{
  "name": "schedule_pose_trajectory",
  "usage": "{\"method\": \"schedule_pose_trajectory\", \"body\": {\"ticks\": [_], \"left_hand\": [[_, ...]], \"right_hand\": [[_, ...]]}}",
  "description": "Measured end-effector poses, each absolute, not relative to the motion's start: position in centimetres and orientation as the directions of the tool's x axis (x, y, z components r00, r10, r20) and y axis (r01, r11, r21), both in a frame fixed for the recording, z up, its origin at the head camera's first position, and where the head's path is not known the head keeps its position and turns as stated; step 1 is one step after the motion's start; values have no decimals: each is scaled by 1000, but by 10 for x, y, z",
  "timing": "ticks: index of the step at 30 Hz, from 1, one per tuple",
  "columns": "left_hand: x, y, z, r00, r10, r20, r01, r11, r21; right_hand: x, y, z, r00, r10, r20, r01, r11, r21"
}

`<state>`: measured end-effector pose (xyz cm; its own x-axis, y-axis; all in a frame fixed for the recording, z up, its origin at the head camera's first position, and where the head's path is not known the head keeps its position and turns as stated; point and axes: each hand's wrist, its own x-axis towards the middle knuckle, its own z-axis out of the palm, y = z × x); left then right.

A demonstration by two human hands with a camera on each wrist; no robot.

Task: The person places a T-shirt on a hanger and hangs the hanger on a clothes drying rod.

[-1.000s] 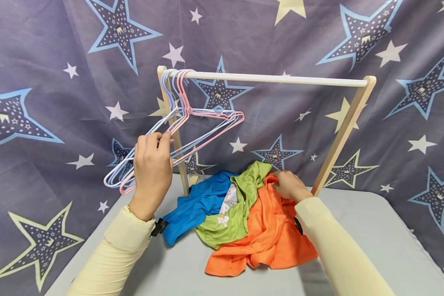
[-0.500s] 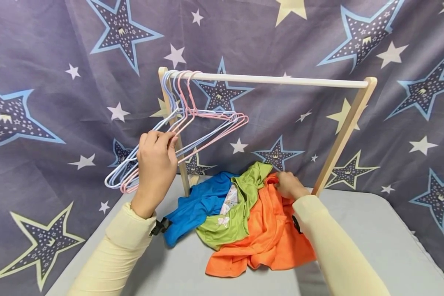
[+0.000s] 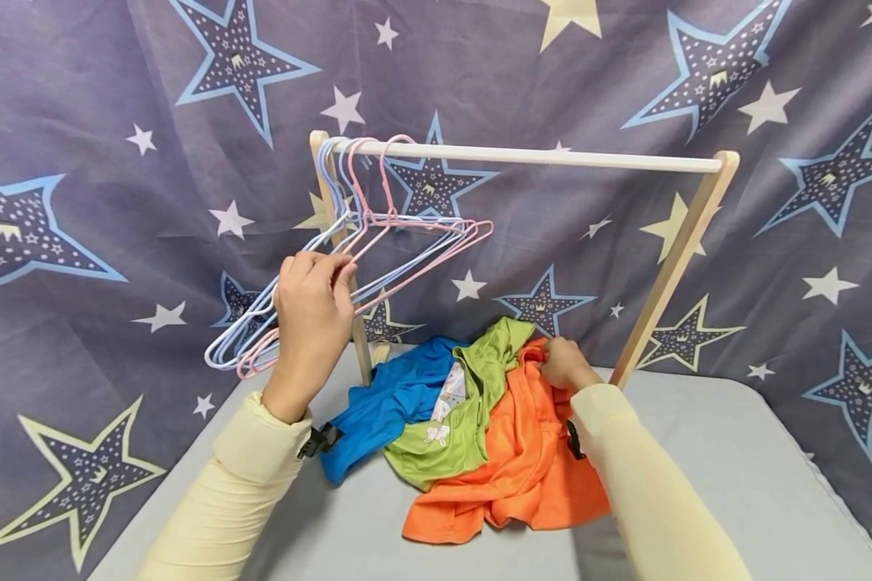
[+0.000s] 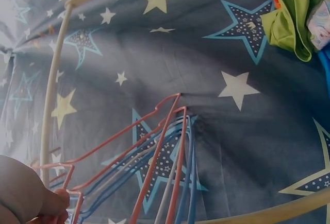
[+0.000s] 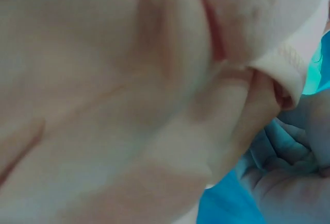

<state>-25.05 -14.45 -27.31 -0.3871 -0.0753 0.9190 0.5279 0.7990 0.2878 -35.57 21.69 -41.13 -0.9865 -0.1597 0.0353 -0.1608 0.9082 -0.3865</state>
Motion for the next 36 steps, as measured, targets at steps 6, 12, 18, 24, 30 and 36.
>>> {"method": "schedule_pose_trajectory", "body": {"ticks": [6, 12, 18, 24, 30, 36], "left_hand": [[-246, -138, -271, -351, -87, 932, 554, 783, 282], [-238, -128, -269, -307, -69, 949, 586, 772, 246], [-235, -124, -272, -300, -72, 951, 593, 767, 245], [-235, -120, -279, -284, -79, 955, 613, 751, 245], [-235, -114, -289, -268, -81, 960, 635, 734, 240], [-234, -110, -302, -289, -72, 955, 643, 724, 249]], "right_hand": [[-356, 219, -418, -987, -155, 30, -155, 908, -389], [-356, 221, -420, -990, -141, 32, -141, 903, -406], [-353, 223, -417, -977, -166, 133, -210, 848, -486], [-352, 220, -407, -979, -108, 172, -181, 846, -501], [-351, 223, -402, -992, -21, 126, -80, 873, -482], [-348, 225, -399, -991, -12, 137, -71, 898, -433]]}}
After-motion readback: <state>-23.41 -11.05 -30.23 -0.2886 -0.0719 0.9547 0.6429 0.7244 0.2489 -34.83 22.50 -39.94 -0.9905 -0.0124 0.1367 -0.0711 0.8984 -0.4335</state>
